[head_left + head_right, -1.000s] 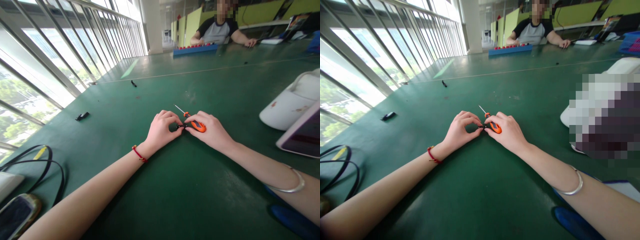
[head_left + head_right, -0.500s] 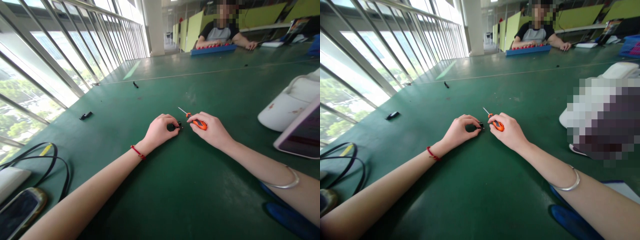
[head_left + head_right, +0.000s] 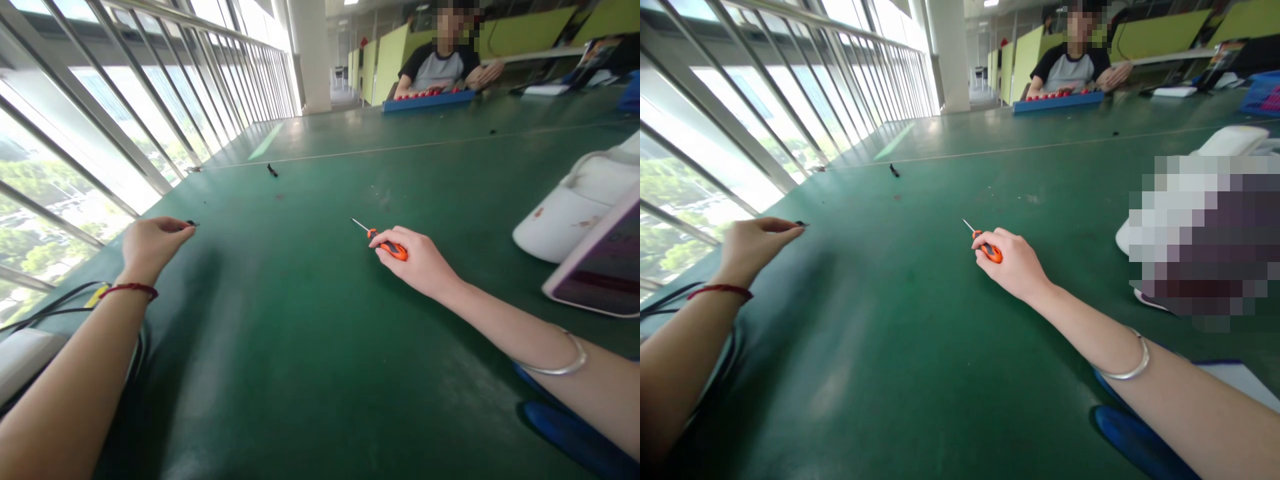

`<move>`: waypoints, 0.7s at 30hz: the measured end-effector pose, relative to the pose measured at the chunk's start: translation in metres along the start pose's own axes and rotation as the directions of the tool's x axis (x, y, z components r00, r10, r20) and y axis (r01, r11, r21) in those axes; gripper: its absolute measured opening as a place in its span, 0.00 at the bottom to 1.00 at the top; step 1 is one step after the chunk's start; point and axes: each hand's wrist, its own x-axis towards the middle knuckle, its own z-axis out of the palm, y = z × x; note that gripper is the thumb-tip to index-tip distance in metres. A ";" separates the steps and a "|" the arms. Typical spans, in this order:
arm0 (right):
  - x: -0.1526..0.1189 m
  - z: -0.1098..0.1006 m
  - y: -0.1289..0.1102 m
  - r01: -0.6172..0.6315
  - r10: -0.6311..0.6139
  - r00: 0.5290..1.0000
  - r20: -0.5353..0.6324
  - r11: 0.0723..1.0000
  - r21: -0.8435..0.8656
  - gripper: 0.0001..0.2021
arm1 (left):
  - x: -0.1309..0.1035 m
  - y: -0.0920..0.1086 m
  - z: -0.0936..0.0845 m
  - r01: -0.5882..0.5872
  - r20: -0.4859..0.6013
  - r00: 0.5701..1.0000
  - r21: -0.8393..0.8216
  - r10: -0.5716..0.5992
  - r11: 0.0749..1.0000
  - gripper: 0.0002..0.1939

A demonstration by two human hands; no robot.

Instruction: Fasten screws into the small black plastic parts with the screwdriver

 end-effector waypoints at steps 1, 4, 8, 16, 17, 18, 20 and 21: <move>0.000 0.000 0.000 0.003 -0.003 1.000 -0.001 1.000 -0.002 0.09 | 0.003 -0.008 -0.003 0.032 -0.014 0.999 0.011 -0.032 0.999 0.17; 0.000 0.001 0.002 0.009 -0.009 1.000 -0.001 1.000 -0.007 0.09 | 0.006 -0.026 -0.008 0.005 0.017 1.000 -0.006 -0.005 1.000 0.14; 0.000 0.000 0.002 0.007 -0.007 1.000 0.011 1.000 -0.014 0.09 | 0.003 -0.034 -0.008 -0.011 0.161 0.987 0.013 0.008 1.000 0.12; 0.000 0.000 0.002 -0.012 0.013 0.999 0.033 1.000 -0.023 0.09 | -0.003 -0.034 -0.007 0.106 0.056 0.994 -0.167 -0.098 0.980 0.10; 0.000 0.000 0.002 -0.012 0.013 0.999 0.036 1.000 -0.023 0.09 | -0.003 -0.035 -0.007 0.134 0.054 0.990 -0.158 -0.127 0.978 0.10; 0.000 0.000 0.001 -0.014 0.015 0.999 0.038 1.000 -0.023 0.09 | -0.003 -0.035 -0.007 0.158 0.062 0.987 -0.144 -0.151 0.977 0.10; -0.001 -0.001 0.000 -0.018 0.019 0.999 0.043 1.000 -0.022 0.09 | -0.003 -0.036 -0.007 0.195 0.079 0.979 -0.120 -0.186 0.973 0.11; -0.002 -0.001 0.000 -0.020 0.021 0.999 0.044 1.000 -0.021 0.09 | -0.003 -0.036 -0.007 0.208 0.095 0.975 -0.104 -0.199 0.972 0.11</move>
